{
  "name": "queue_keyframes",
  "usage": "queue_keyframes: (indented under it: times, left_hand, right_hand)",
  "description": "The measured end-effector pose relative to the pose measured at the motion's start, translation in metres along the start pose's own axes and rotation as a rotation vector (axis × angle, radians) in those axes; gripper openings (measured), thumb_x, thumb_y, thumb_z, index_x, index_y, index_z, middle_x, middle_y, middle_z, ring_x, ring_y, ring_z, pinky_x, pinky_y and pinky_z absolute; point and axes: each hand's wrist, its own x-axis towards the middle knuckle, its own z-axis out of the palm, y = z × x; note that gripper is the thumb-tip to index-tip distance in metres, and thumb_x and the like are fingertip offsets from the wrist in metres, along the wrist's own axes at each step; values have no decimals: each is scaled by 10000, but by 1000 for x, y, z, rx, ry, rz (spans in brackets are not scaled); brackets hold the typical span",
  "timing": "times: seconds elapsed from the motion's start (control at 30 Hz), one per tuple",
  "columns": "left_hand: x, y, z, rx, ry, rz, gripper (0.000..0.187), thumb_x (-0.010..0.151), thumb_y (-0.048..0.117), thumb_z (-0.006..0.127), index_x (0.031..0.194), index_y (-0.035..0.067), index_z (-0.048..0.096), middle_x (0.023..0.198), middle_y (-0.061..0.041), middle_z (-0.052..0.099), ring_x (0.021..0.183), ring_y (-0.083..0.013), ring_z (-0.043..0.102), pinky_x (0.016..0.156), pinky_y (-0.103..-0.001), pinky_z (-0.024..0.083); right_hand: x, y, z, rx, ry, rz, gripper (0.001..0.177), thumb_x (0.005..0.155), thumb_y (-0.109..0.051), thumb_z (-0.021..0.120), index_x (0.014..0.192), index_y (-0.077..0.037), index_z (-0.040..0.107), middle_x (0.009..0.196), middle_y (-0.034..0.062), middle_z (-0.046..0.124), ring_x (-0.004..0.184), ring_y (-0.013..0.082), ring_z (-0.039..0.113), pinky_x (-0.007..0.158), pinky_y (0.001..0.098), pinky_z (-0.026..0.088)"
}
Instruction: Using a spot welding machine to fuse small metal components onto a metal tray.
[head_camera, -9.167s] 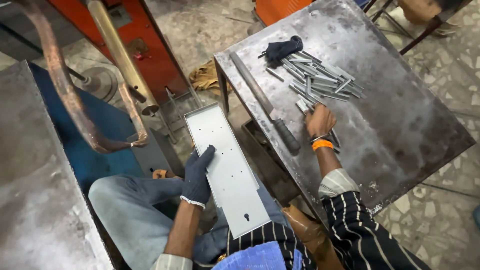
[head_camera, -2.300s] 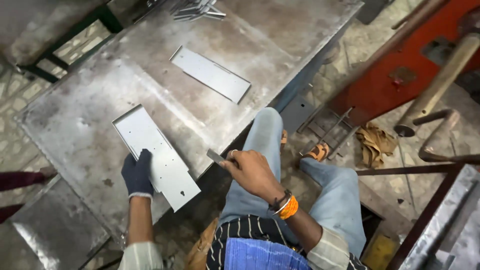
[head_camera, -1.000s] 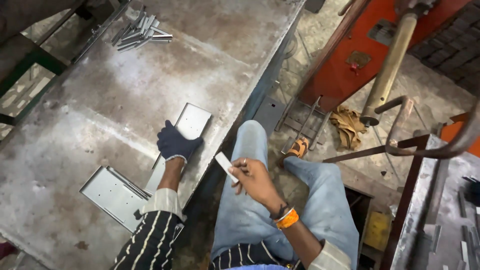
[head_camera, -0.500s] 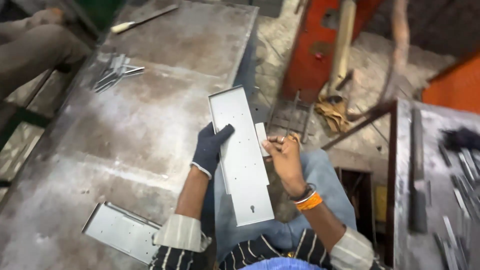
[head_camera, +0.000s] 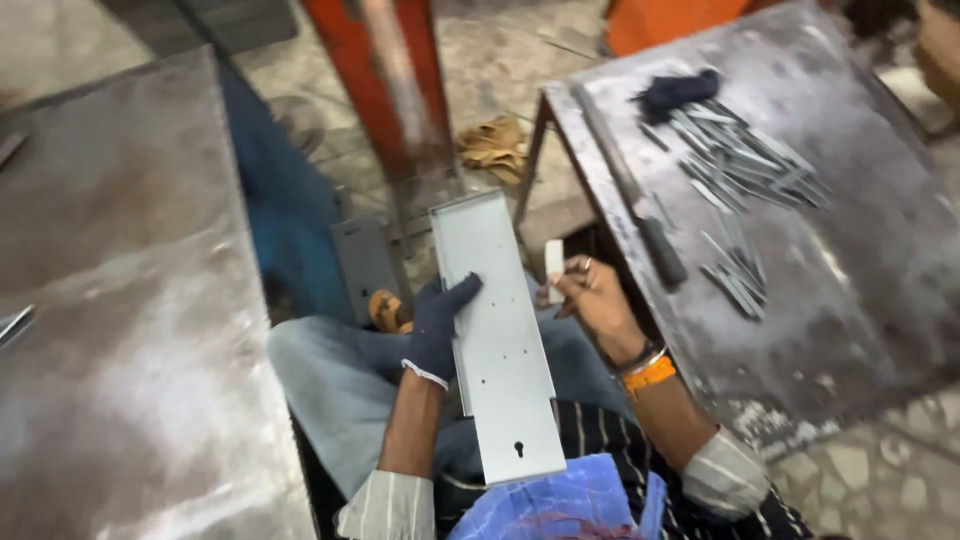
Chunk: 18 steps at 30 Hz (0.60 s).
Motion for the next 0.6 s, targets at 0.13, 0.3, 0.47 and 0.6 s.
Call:
queue_keyframes:
  times: [0.13,0.3,0.47,0.6]
  left_hand:
    - [4,6,35,-156,-92,-104,419,859,105,736,1248,-21,646,1062,-130,735,897,-247,720,796,-374,598]
    - [1,0,56,-124,-77,-94,461,859,136,727,1292,8,634,1098,-121,733,937,-246,717,812,-384,590]
    - [1,-4,64,-132,38,-75,440,913,200,709,1298,2,635,1127,-99,728,967,-211,699,822,-355,570]
    - [-1,1,61,-115,47,-78,413,913,200,712,1271,3,655,1111,-90,728,963,-200,698,815,-341,571]
  right_hand:
    - [22,17,-82,-26,252,-155,191,910,-63,669,1076,-14,588,847,53,742,724,147,735,572,269,544]
    - [84,43,-168,-255,609,-185,261,890,-131,808,1008,7,621,837,125,684,690,270,693,623,389,501]
    - [123,52,-193,-992,936,-58,321,761,-270,835,1004,-74,765,938,208,742,859,432,696,722,531,528]
    - [114,41,-173,-1111,869,-81,250,805,-224,814,1001,-71,790,962,213,756,899,411,719,785,526,538]
